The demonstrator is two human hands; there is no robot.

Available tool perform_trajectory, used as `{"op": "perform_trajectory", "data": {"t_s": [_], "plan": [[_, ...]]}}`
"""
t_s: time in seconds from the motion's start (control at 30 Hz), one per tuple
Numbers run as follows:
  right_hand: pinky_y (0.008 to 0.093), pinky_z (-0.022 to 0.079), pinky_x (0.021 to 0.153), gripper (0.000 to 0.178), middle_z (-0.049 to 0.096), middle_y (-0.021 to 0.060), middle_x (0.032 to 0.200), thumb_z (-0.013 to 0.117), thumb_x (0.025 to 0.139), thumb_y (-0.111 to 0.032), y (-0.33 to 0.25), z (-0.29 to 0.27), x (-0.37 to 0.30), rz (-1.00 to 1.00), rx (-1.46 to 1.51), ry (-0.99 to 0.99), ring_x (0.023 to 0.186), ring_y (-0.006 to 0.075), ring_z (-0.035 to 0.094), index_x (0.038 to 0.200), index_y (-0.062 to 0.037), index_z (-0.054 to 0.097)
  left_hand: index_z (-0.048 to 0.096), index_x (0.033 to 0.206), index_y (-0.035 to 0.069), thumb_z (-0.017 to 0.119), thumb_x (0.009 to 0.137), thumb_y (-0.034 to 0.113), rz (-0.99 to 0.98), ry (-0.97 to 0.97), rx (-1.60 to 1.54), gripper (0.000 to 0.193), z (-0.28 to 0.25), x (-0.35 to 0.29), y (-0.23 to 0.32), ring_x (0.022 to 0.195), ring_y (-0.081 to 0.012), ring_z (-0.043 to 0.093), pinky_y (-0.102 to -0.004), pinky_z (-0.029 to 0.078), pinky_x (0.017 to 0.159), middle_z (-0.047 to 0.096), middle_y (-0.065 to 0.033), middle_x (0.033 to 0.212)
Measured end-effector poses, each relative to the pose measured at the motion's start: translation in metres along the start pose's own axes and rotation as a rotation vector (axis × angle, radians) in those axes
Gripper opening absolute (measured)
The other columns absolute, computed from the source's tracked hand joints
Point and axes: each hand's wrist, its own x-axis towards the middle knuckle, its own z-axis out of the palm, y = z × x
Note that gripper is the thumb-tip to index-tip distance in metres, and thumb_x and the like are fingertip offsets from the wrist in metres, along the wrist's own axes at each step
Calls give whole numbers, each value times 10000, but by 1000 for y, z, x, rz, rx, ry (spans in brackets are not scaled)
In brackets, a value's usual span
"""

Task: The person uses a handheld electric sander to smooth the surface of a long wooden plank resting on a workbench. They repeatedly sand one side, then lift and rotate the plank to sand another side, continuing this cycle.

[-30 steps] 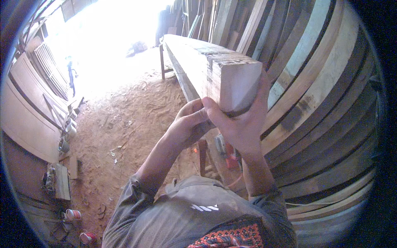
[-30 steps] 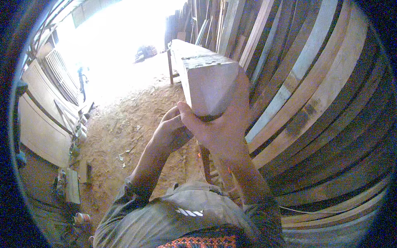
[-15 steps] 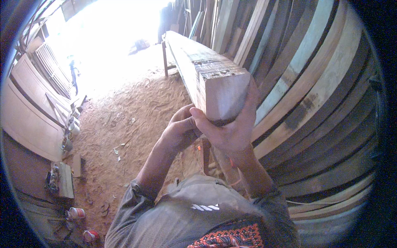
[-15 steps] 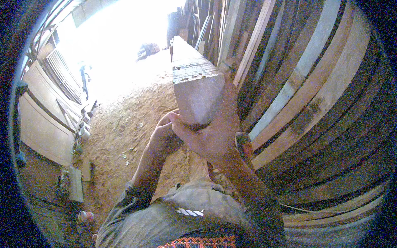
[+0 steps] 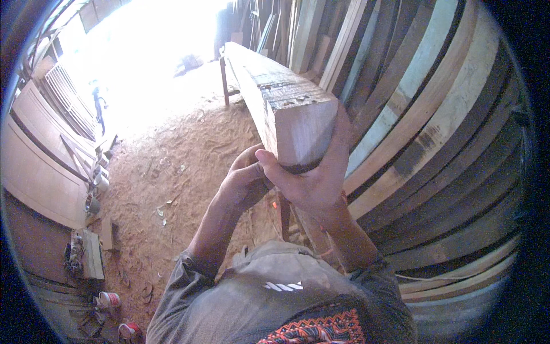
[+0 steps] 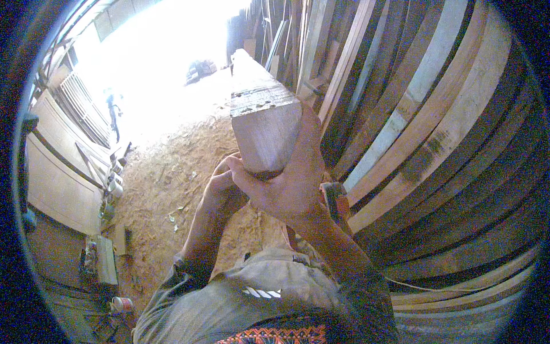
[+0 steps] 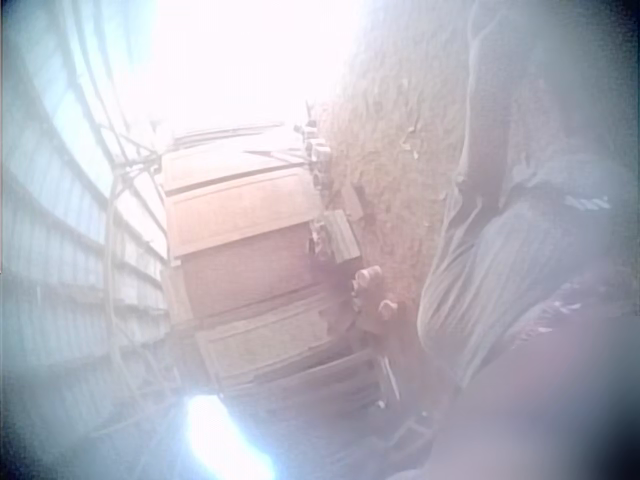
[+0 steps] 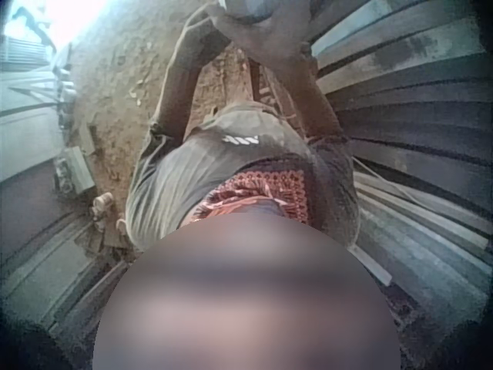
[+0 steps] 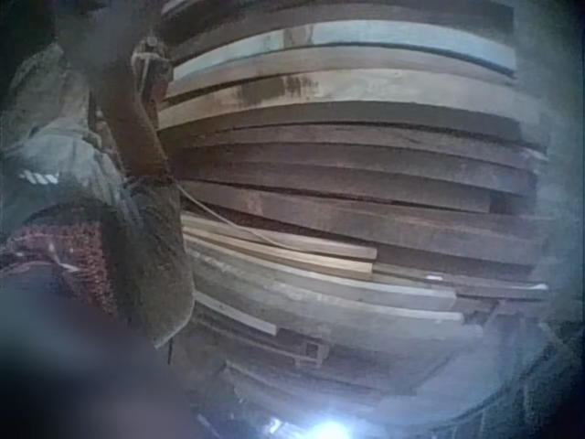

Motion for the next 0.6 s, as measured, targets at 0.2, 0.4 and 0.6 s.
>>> {"op": "perform_trajectory", "data": {"t_s": [0.2,0.4,0.6], "plan": [[449,434,1074,1068,501,219,1342,936,680,-194,0,0,1,-59,-30,-4,1238,316,526,1492,65,292,450,1451,-69,722,968,249,6,1,-20,638,1,-3,-1,1234,-303,647,-440,518,1068,619,-199,1373],[469,424,1111,1116,454,237,1413,948,668,-221,10,5,-28,93,83,-30,1306,365,502,1516,48,274,383,1536,1,600,999,533,17,64,-149,786,8,-5,-25,1378,-341,528,-516,417,1166,505,-207,1512],[491,421,1136,1212,398,267,1480,988,660,-344,18,1,-123,176,-98,-252,1368,406,474,1537,49,250,348,1590,91,451,1001,696,-169,337,-706,851,-4,-49,-99,1439,-400,449,-569,348,1210,418,-219,1586]]}}
